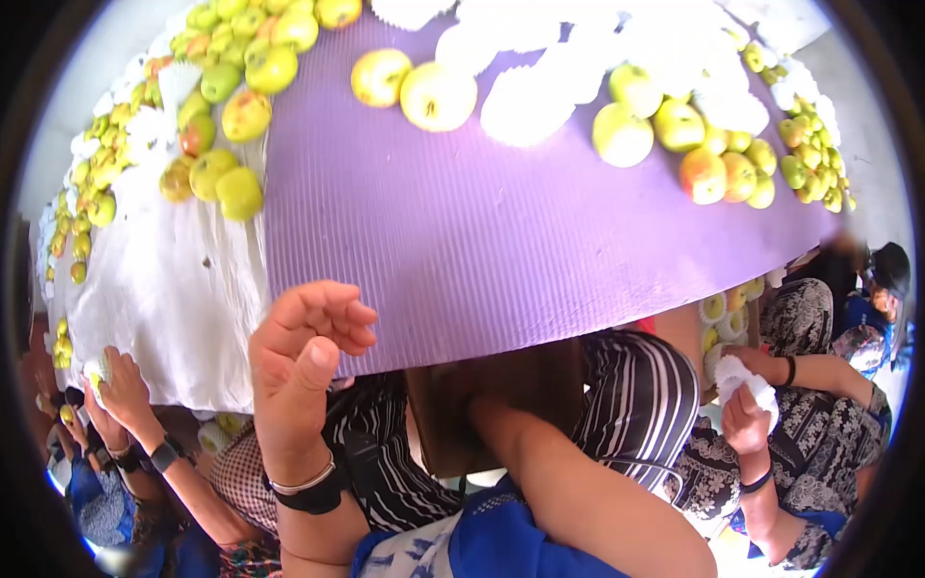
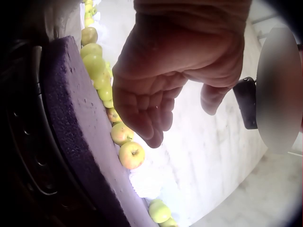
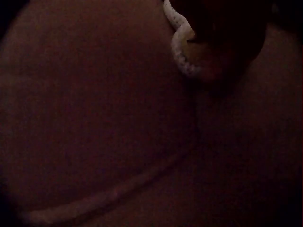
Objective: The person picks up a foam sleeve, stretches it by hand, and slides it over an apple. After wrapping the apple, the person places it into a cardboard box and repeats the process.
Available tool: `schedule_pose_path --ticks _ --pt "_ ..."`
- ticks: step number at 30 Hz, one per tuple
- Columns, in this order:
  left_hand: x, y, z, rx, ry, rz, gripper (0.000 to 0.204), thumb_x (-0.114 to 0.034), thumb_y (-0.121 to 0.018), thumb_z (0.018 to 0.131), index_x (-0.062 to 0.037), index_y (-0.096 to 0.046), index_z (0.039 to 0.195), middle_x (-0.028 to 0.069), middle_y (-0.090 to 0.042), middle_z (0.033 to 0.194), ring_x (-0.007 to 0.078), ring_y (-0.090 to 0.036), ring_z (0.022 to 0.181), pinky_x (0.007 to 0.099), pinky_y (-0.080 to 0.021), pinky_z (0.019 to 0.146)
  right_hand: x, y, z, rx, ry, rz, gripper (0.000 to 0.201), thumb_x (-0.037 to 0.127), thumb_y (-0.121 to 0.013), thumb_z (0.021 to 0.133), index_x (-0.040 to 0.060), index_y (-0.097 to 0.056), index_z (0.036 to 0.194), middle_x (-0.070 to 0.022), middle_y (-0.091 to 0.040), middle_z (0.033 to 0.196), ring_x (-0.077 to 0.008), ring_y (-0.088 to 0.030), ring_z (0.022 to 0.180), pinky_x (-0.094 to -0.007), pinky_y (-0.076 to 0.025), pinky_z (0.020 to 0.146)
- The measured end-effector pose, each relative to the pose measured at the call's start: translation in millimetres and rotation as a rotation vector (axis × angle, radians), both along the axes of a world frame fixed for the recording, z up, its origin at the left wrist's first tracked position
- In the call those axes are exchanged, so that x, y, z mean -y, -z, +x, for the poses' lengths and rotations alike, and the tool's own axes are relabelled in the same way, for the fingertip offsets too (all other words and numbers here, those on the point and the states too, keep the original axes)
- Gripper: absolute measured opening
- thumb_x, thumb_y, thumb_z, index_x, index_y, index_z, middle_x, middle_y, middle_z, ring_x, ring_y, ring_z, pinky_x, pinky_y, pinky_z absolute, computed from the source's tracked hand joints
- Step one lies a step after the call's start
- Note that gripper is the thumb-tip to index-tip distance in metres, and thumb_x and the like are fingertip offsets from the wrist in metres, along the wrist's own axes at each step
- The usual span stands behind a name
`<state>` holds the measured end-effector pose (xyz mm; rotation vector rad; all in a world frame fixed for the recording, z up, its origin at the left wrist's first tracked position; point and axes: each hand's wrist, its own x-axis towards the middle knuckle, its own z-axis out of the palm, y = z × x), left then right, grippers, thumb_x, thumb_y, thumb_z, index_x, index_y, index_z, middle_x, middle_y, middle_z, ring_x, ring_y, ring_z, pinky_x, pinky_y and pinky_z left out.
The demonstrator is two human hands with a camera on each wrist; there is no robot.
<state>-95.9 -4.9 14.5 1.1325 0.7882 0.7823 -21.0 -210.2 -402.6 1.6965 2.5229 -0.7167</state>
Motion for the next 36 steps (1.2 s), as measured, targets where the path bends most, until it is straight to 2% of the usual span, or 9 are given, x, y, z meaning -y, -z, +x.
schedule_pose_path --ticks 11,15,17,19,21,26,29,33,36 --pt "-3.1 3.8 13.3 -0.049 -0.089 0.047 0.021 -0.017 -0.055 0.088 -0.0003 -0.056 0.100 0.0043 -0.060 0.083 0.0105 -0.056 0.073 0.0230 -0.045 0.067 -12.4 -57.5 20.6 0.172 0.002 -0.176 0.025 0.020 -0.052 0.081 0.0026 -0.066 0.093 -0.0170 -0.064 0.097 -0.0315 -0.062 0.087 -0.0415 -0.048 0.078" --pt "-5.4 7.6 16.3 0.001 -0.157 0.063 0.021 -0.020 -0.054 0.089 -0.0004 -0.057 0.097 0.0040 -0.060 0.080 0.0106 -0.055 0.069 0.0231 -0.044 0.064 -75.9 -288.7 38.2 -0.231 -0.169 -0.568 0.027 0.024 -0.059 0.077 -0.0012 -0.066 0.081 -0.0194 -0.065 0.079 -0.0329 -0.063 0.072 -0.0405 -0.050 0.065" --pt "-5.3 8.3 16.8 0.053 -0.201 0.019 0.019 -0.020 -0.055 0.088 -0.0016 -0.058 0.093 0.0043 -0.060 0.079 0.0107 -0.055 0.066 0.0233 -0.044 0.062 -101.0 -383.9 70.4 -0.361 -0.186 -0.451 0.024 0.022 -0.058 0.079 -0.0008 -0.065 0.081 -0.0185 -0.064 0.078 -0.0327 -0.063 0.071 -0.0389 -0.050 0.064" --pt "-4.7 9.2 19.0 0.089 -0.231 -0.019 0.018 -0.020 -0.055 0.088 -0.0021 -0.058 0.092 0.0045 -0.061 0.079 0.0106 -0.055 0.066 0.0232 -0.044 0.061 -116.2 -437.7 101.8 -0.698 0.318 -0.657 0.020 0.019 -0.058 0.079 -0.0006 -0.062 0.079 -0.0162 -0.063 0.075 -0.0329 -0.062 0.071 -0.0383 -0.050 0.065" --pt "-5.4 11.5 24.3 0.122 -0.255 -0.051 0.018 -0.020 -0.055 0.088 -0.0026 -0.058 0.090 0.0047 -0.061 0.078 0.0104 -0.056 0.065 0.0231 -0.044 0.060 -129.2 -449.0 122.7 -0.599 0.575 -0.007 0.010 0.008 -0.062 0.076 0.0006 -0.059 0.081 -0.0113 -0.061 0.074 -0.0247 -0.061 0.068 -0.0269 -0.048 0.062" --pt "-5.2 23.4 38.6 0.093 -0.175 -0.031 0.016 -0.020 -0.053 0.089 -0.0050 -0.059 0.089 0.0048 -0.063 0.077 0.0108 -0.058 0.063 0.0222 -0.046 0.058 -199.8 -394.8 178.3 -0.263 0.556 0.938 0.016 0.008 -0.062 0.072 0.0033 -0.059 0.087 -0.0180 -0.058 0.097 -0.0349 -0.055 0.093 -0.0415 -0.046 0.078" --pt "-6.6 23.7 43.6 0.072 -0.167 -0.034 0.015 -0.020 -0.054 0.089 -0.0051 -0.059 0.088 0.0047 -0.063 0.077 0.0108 -0.058 0.063 0.0222 -0.046 0.059 -222.8 -376.5 185.3 -0.217 0.826 0.678 0.027 0.007 -0.064 0.069 0.0021 -0.055 0.094 -0.0201 -0.054 0.107 -0.0372 -0.048 0.104 -0.0435 -0.043 0.085" --pt "-6.6 22.5 51.7 0.083 -0.162 -0.049 0.016 -0.020 -0.055 0.088 -0.0050 -0.059 0.088 0.0043 -0.063 0.077 0.0108 -0.058 0.063 0.0223 -0.046 0.059 -231.2 -375.2 194.2 0.011 0.859 0.510 0.029 0.007 -0.063 0.068 0.0019 -0.055 0.096 -0.0185 -0.059 0.094 -0.0370 -0.055 0.092 -0.0413 -0.046 0.081" --pt "-5.7 22.3 58.3 0.074 -0.148 -0.039 0.016 -0.020 -0.055 0.088 -0.0048 -0.059 0.089 0.0042 -0.063 0.077 0.0108 -0.058 0.063 0.0225 -0.046 0.059 -218.8 -403.8 195.9 -0.163 0.856 0.241 0.028 0.004 -0.059 0.071 0.0009 -0.058 0.098 -0.0142 -0.063 0.094 -0.0299 -0.060 0.089 -0.0354 -0.047 0.080"
